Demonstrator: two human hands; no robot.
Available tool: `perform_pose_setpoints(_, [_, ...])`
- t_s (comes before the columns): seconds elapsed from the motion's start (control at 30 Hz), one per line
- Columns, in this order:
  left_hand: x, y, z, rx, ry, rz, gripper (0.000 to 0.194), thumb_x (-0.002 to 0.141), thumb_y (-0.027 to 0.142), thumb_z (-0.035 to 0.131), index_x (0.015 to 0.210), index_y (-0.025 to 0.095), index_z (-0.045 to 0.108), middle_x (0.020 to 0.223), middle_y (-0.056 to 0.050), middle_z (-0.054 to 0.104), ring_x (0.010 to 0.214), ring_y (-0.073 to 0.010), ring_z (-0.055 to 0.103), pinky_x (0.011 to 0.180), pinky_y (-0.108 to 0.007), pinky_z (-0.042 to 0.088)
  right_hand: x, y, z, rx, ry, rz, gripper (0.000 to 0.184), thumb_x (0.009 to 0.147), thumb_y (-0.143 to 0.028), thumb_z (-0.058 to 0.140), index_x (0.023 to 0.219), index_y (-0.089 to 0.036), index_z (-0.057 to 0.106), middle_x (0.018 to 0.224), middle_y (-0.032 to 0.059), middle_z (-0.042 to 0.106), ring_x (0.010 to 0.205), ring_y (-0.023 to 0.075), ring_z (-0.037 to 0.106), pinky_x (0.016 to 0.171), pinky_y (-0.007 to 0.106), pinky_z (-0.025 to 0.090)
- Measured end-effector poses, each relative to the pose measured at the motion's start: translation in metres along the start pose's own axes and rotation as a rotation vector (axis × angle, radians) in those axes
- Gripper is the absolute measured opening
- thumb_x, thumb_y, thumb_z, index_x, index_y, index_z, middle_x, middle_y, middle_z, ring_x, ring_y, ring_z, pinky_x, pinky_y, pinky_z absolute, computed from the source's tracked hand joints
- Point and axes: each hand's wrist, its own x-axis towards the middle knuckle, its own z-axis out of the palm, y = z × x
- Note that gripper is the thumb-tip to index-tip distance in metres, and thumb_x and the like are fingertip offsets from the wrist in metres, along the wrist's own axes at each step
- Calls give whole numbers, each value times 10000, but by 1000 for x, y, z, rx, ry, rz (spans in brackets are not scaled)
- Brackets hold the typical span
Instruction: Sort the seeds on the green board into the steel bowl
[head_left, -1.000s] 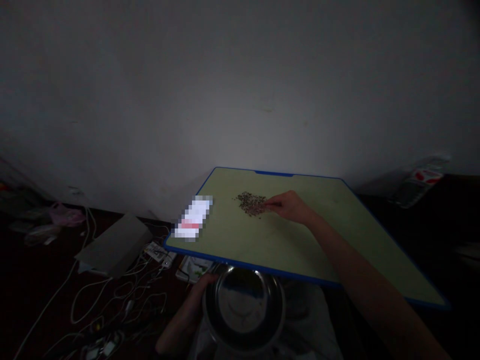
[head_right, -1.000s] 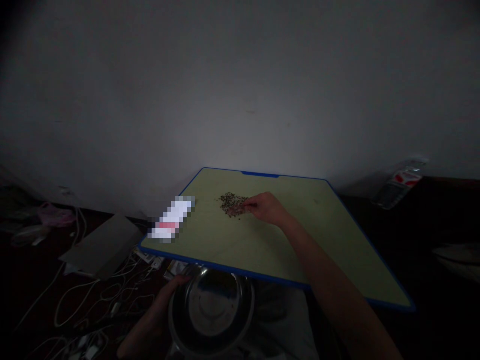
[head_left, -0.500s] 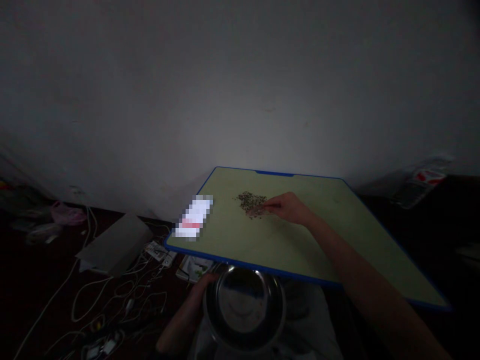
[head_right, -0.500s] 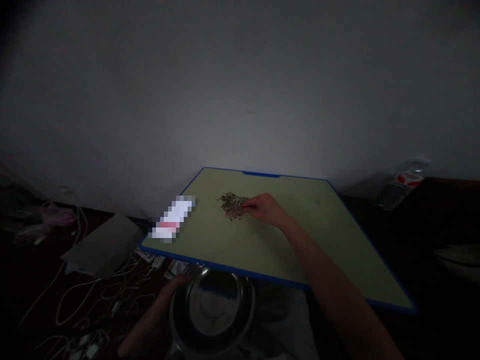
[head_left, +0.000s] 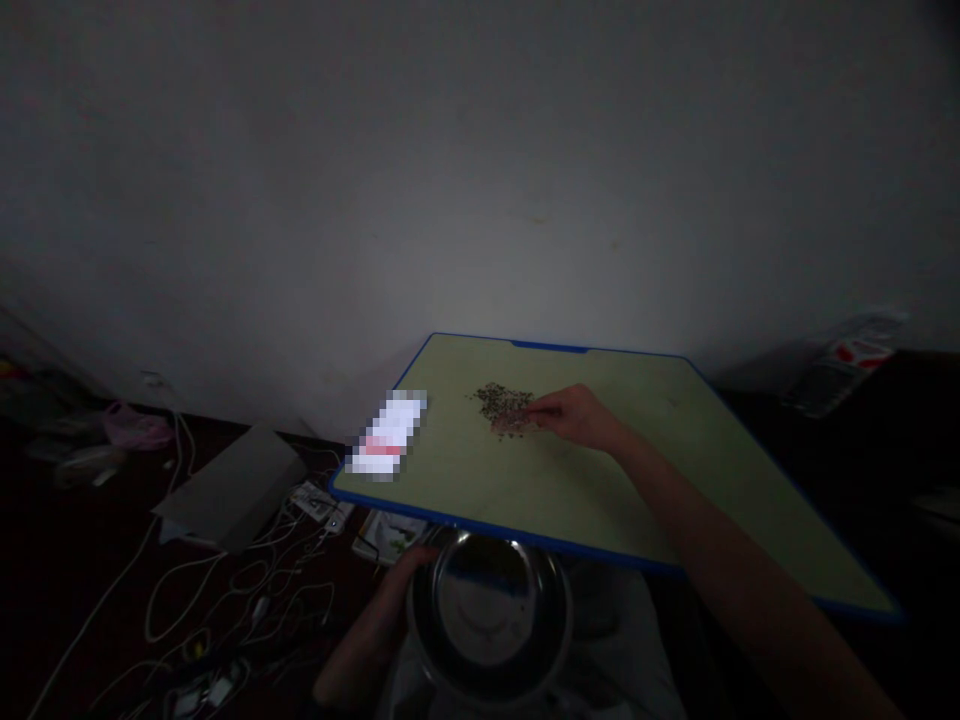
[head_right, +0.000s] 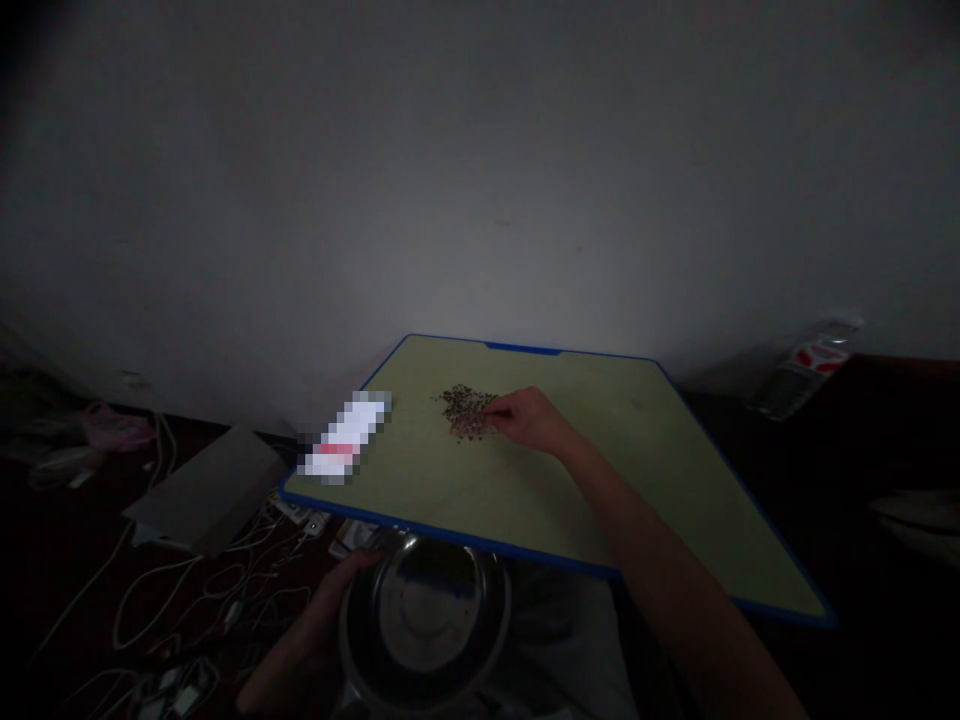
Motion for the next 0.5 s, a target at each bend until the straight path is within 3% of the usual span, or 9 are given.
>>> perform_pose_setpoints(0.33, [24, 16, 7, 54, -27, -45, 60, 538, 147, 699, 568, 196, 681, 514, -23, 687, 873, -330, 638, 790, -394, 457, 0, 3, 3, 15, -2, -29, 227, 772, -256, 560, 892, -209, 746, 620, -3, 684, 495, 88, 509, 497, 200, 305])
perform_pose_setpoints(0.5, [12, 3, 0, 34, -55, -17, 88, 595, 270, 704, 612, 185, 688, 569, -24, 711, 798, -292, 659, 755, -393, 470, 0, 0, 2, 39, -9, -17, 223, 763, -252, 573, 898, -212, 746, 651, -1, 696, 507, 91, 521, 499, 203, 311])
